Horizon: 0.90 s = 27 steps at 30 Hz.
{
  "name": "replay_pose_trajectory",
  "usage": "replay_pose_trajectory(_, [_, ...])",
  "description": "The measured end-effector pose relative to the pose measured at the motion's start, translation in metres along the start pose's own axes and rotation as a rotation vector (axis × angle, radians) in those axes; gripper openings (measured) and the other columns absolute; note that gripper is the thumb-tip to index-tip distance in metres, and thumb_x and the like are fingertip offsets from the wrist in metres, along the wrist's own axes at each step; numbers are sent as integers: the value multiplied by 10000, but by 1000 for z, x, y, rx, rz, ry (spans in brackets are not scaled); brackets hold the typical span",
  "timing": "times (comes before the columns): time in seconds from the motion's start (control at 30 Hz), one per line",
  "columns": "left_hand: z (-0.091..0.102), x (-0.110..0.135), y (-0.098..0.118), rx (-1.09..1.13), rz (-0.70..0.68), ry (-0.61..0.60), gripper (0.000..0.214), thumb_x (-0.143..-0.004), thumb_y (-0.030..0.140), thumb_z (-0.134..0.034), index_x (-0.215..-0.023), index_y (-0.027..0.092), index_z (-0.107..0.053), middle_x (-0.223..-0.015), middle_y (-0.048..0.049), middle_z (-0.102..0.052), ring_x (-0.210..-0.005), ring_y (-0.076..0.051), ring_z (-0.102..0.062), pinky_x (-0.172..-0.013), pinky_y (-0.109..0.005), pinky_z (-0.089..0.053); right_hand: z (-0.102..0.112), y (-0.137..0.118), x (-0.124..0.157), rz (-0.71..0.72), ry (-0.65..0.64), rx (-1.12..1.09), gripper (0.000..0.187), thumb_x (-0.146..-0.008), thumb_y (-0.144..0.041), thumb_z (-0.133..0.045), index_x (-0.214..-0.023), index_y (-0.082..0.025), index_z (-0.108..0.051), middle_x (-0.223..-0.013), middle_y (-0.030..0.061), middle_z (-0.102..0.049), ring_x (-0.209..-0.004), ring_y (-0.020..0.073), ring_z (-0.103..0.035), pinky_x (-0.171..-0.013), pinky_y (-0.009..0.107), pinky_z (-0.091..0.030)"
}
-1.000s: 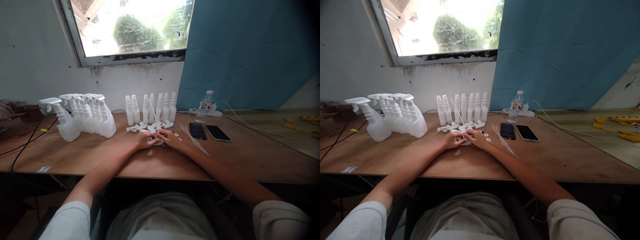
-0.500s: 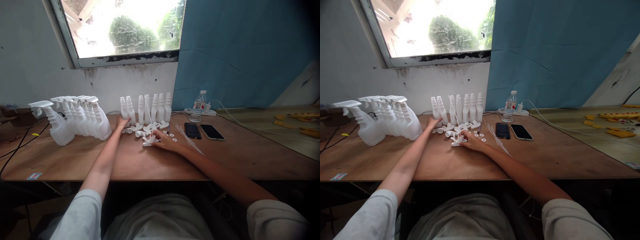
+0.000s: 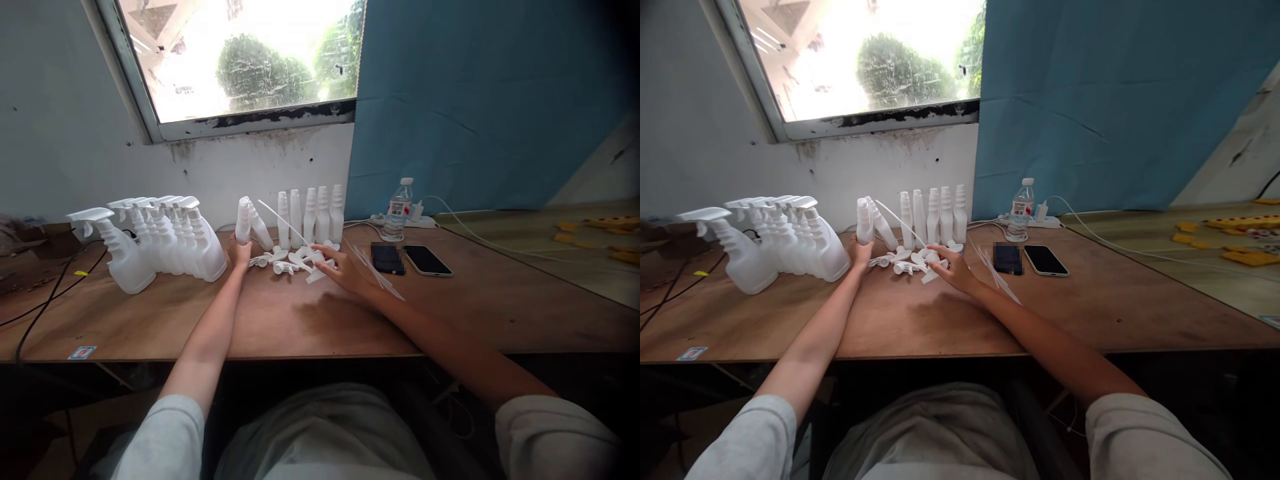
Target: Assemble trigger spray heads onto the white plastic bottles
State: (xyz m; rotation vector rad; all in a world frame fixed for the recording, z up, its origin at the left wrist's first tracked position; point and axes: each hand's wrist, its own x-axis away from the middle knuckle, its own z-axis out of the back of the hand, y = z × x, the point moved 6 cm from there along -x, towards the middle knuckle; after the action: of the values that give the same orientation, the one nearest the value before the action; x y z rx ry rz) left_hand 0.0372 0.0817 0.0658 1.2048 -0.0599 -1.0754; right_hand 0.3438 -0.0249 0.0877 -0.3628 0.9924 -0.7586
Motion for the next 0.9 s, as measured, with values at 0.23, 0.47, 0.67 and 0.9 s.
replay_pose_trajectory(0.23, [-7,-3,-3,64,-42,-11,521,-735,189,-614,-1245,167,-511,-1168,-105,-649,-1058,-235,-621,-870,-291,-477,3,2,0,11,-1,61,420,-839,-343,-556,-1232,-199,-594,-1124,64,-676,-767,194,-609,-645,300,-470])
replay_pose_trajectory(0.47, [-15,-3,-2,53,-159,-58,531,-714,189,-637,-1234,180,-533,-1152,-92,-664,-1058,-238,-624,-885,-288,-472,0,5,-1,20,16,77,430,-825,-347,-574,-1220,-180,-603,-1059,78,-692,-839,227,-638,-691,319,-494])
replay_pose_trajectory(0.67, [-20,-2,-3,48,-210,-58,500,-729,219,-622,-1221,190,-543,-1132,-88,-675,-1048,-250,-631,-870,-300,-478,2,-1,0,15,12,131,412,-839,-350,-548,-1210,-176,-594,-998,69,-699,-847,210,-647,-678,288,-500])
replay_pose_trajectory(0.9, [-23,-4,-7,33,-203,-54,524,-708,206,-637,-1223,192,-539,-1131,-88,-675,-1054,-245,-629,-873,-294,-478,1,-3,0,23,8,157,400,-832,-342,-553,-1190,-170,-603,-943,60,-692,-795,191,-635,-679,281,-496])
